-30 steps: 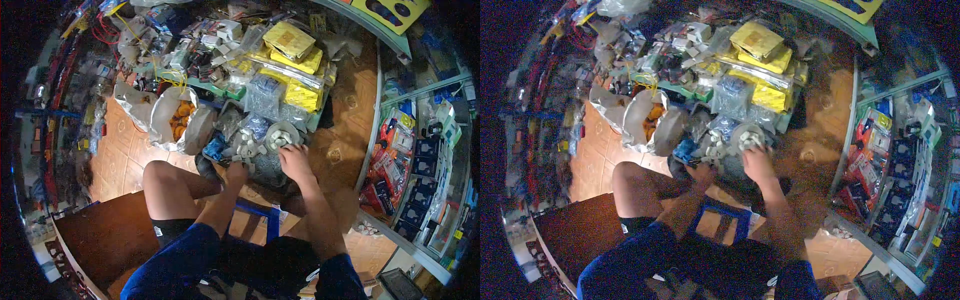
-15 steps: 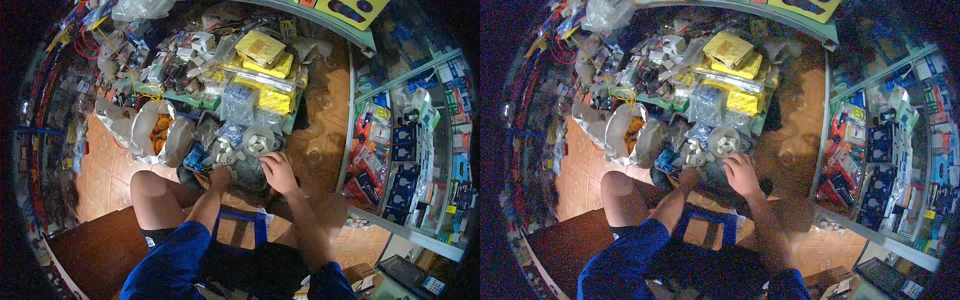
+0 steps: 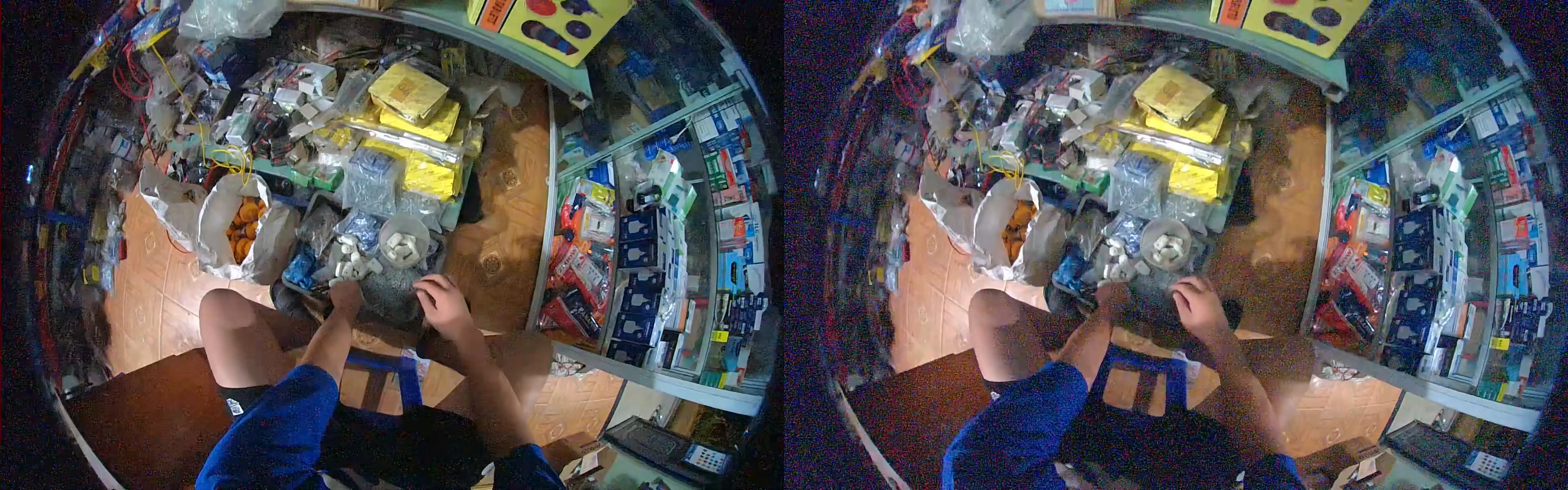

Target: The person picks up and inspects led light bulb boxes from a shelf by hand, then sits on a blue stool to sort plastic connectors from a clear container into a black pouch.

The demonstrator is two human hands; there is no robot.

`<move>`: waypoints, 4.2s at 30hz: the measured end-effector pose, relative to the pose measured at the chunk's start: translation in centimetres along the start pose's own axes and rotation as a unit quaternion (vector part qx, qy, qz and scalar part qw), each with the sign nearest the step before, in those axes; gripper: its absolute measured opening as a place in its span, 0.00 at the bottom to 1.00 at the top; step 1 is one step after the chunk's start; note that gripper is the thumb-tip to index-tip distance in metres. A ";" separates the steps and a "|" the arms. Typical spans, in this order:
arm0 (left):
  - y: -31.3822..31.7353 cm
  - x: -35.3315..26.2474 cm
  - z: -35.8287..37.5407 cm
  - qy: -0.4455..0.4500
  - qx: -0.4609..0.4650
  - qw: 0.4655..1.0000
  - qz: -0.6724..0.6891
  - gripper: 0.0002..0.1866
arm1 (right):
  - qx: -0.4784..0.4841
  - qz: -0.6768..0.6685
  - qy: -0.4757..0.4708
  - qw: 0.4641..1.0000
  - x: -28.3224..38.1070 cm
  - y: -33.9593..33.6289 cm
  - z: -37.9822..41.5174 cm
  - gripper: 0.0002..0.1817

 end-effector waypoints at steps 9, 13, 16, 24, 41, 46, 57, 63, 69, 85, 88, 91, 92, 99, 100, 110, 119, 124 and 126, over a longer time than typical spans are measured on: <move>-7.2 2.3 1.5 0.097 0.033 0.980 0.170 0.16 | -0.027 -0.032 0.035 0.999 0.3 -0.5 -2.4 0.10; -18.1 -0.6 3.4 0.174 0.002 0.939 0.296 0.18 | -0.022 -0.024 0.043 0.999 1.4 0.2 -1.4 0.12; -26.0 -3.8 5.8 0.260 0.073 0.862 0.428 0.23 | -0.089 -0.108 0.072 0.987 -0.9 2.4 0.5 0.18; -41.5 -5.0 18.6 0.373 -0.027 0.811 0.451 0.21 | 0.001 -0.599 0.361 0.715 10.4 1.5 7.3 0.24; -38.3 -7.1 27.6 0.195 -0.319 0.788 0.489 0.12 | -0.224 -0.559 0.322 0.731 15.1 0.7 12.7 0.21; -37.5 -7.1 27.2 0.187 -0.310 0.790 0.495 0.11 | -0.229 -0.559 0.264 0.752 15.3 -0.9 12.1 0.25; -36.8 -6.2 25.9 0.119 -0.326 0.783 0.517 0.11 | -0.218 -0.499 0.232 0.806 15.7 -0.8 11.5 0.26; -36.0 -6.8 26.8 0.130 -0.218 0.791 0.556 0.15 | -0.195 -0.567 0.230 0.766 15.9 -2.3 10.5 0.27; -38.3 -6.8 26.9 0.205 -0.284 0.820 0.452 0.16 | -0.175 -0.438 0.413 0.779 13.7 -0.9 11.2 0.24; -37.1 -6.0 25.8 0.179 -0.352 0.767 0.505 0.12 | -0.162 -0.621 0.292 0.709 15.1 0.4 10.9 0.22; -36.8 -5.2 24.5 0.143 -0.359 0.769 0.509 0.11 | -0.170 -0.595 0.283 0.733 14.9 0.3 11.5 0.22; -36.9 -5.6 25.7 0.170 -0.335 0.775 0.508 0.10 | -0.165 -0.612 0.247 0.733 15.5 -0.6 10.4 0.23; -36.5 -5.3 25.4 0.157 -0.342 0.775 0.508 0.11 | -0.147 -0.614 0.255 0.732 15.5 -0.2 10.1 0.23; -29.2 -0.5 17.8 -0.115 -0.275 0.728 0.617 0.12 | -0.169 -0.688 0.435 0.555 8.8 1.4 3.3 0.11; -29.2 0.3 17.2 -0.148 -0.248 0.726 0.624 0.13 | -0.184 -0.654 0.438 0.589 7.9 0.7 1.3 0.11; -13.4 6.1 11.8 -0.216 -0.171 0.846 0.457 0.25 | 0.062 0.106 0.044 0.991 -1.7 7.4 -7.8 0.22; -12.6 1.1 8.9 -0.064 -0.061 0.966 0.245 0.18 | 0.135 0.130 0.008 0.982 -4.5 9.9 -7.2 0.11; -8.3 -3.4 3.7 -0.035 0.128 0.989 0.065 0.12 | 0.046 0.046 -0.014 0.998 -3.3 7.6 -6.5 0.10; -6.0 -3.6 3.0 -0.033 0.144 0.987 0.063 0.14 | 0.024 0.023 -0.024 0.999 -1.7 6.0 -6.2 0.09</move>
Point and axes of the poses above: each hand's wrist, its own z-axis away from the middle knuckle, its own y-axis out of the palm, x = y × z, the point moved 5 cm from there along -z, towards the middle knuckle, and after that the axes turned 10 degrees about -x, right-handed, at the moved point
